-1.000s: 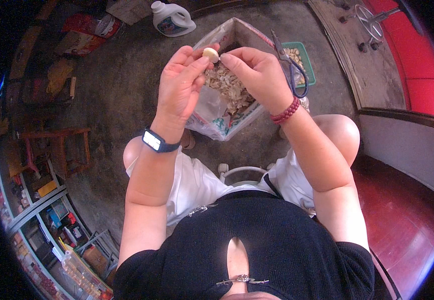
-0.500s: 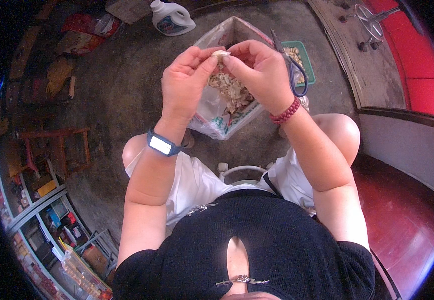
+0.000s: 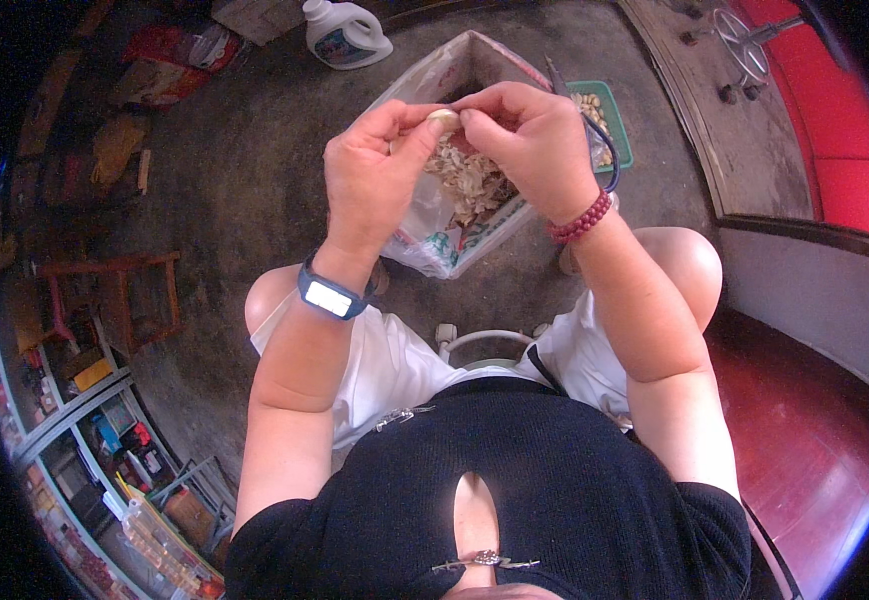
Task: The person peels garlic cloves by hand, discarding skins into a plastic-lined bin and placing peeled cloves into a green basket, occasionally using scissors to snip the ends of the cloves.
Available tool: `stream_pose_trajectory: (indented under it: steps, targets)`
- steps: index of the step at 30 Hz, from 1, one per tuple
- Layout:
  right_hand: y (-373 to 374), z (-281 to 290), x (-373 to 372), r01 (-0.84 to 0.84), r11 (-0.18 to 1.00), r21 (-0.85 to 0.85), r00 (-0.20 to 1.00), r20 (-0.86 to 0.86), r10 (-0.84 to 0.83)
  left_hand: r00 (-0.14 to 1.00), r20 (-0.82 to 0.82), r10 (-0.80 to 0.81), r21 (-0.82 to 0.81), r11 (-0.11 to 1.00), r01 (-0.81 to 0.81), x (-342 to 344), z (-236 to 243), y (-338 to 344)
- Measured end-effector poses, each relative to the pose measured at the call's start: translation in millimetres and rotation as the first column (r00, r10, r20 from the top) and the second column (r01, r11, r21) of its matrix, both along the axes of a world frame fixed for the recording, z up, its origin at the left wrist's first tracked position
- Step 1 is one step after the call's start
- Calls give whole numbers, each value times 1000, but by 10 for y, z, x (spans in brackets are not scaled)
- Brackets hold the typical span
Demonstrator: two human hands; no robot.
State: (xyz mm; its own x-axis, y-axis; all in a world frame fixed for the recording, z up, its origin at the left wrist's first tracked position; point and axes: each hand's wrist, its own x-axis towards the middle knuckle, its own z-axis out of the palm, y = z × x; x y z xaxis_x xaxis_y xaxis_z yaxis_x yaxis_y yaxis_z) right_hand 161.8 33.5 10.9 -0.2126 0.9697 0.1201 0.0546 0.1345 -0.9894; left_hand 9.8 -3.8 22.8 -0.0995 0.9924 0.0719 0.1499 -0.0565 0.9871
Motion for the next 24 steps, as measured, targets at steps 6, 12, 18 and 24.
stream_pose_trajectory:
  steps: [6,12,18,24]
  targets:
    - [17,-18,13,-42,987,-154,987,-157,17,981,194,16,-114,993,7,-48,40,-1]
    - [35,15,27,-106,965,-240,971,-235,48,918,395,37,-170,985,33,-152,-63,26]
    - [39,10,58,-79,991,-105,986,140,93,832,547,95,-229,973,39,-150,-76,48]
    - [51,-76,-37,47,975,218,999,-20,-43,885,460,72,-171,985,9,-132,-61,29]
